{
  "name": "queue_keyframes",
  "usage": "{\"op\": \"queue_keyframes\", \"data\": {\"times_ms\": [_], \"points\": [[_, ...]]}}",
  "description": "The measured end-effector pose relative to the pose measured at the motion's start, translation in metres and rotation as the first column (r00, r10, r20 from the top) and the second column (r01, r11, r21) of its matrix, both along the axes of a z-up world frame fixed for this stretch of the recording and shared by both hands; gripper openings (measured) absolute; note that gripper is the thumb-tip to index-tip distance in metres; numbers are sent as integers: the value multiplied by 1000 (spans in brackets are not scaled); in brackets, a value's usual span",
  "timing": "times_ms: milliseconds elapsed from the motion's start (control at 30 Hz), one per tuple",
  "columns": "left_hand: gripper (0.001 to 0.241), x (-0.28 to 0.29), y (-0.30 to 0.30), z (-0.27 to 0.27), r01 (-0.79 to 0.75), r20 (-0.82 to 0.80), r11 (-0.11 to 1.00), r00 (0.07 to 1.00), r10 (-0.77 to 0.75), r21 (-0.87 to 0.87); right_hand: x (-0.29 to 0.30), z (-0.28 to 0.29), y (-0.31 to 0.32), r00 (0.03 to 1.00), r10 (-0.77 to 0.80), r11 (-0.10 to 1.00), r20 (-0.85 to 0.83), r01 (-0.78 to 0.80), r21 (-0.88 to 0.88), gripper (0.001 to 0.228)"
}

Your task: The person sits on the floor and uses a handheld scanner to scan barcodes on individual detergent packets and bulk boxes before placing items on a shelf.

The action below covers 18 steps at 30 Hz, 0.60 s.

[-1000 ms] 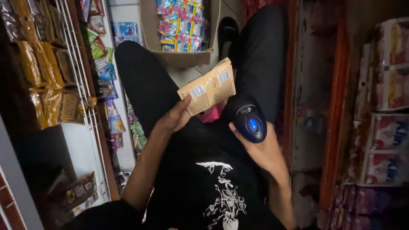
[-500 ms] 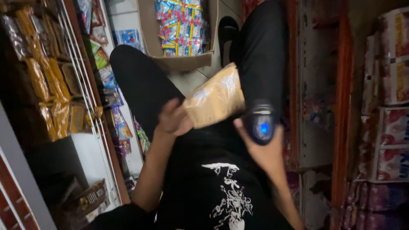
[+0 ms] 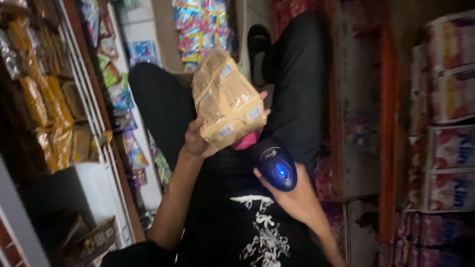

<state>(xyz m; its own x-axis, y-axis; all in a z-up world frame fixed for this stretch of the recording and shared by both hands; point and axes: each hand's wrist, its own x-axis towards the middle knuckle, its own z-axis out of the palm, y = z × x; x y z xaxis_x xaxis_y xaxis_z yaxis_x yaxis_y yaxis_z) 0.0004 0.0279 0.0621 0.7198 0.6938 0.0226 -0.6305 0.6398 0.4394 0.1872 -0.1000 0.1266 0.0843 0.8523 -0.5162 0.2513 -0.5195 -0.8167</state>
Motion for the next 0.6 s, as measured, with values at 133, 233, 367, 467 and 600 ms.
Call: {"op": "queue_keyframes", "data": {"times_ms": [133, 233, 367, 467, 600], "points": [[113, -3, -1, -8, -4, 37, 998, 999, 7, -70, 6, 0, 1, 1000, -21, 997, -12, 22, 71, 21], [106, -1, -7, -32, -42, 46, 995, 998, 47, -94, 0, 3, -2, 999, 51, 997, 3, -51, 52, 22], [95, 2, -13, -89, -119, -229, 977, 971, 76, -178, -17, -13, -15, 998, 15, 993, -54, -21, -115, 39], [93, -2, -20, -107, -21, -109, 984, 994, 1, -176, -9, -26, -21, 966, -195, 951, 168, 229, -210, 58], [87, 5, -27, -97, -17, -140, 982, 990, -10, -187, 30, -24, -9, 913, -353, 920, 206, 379, -100, 64]]}}
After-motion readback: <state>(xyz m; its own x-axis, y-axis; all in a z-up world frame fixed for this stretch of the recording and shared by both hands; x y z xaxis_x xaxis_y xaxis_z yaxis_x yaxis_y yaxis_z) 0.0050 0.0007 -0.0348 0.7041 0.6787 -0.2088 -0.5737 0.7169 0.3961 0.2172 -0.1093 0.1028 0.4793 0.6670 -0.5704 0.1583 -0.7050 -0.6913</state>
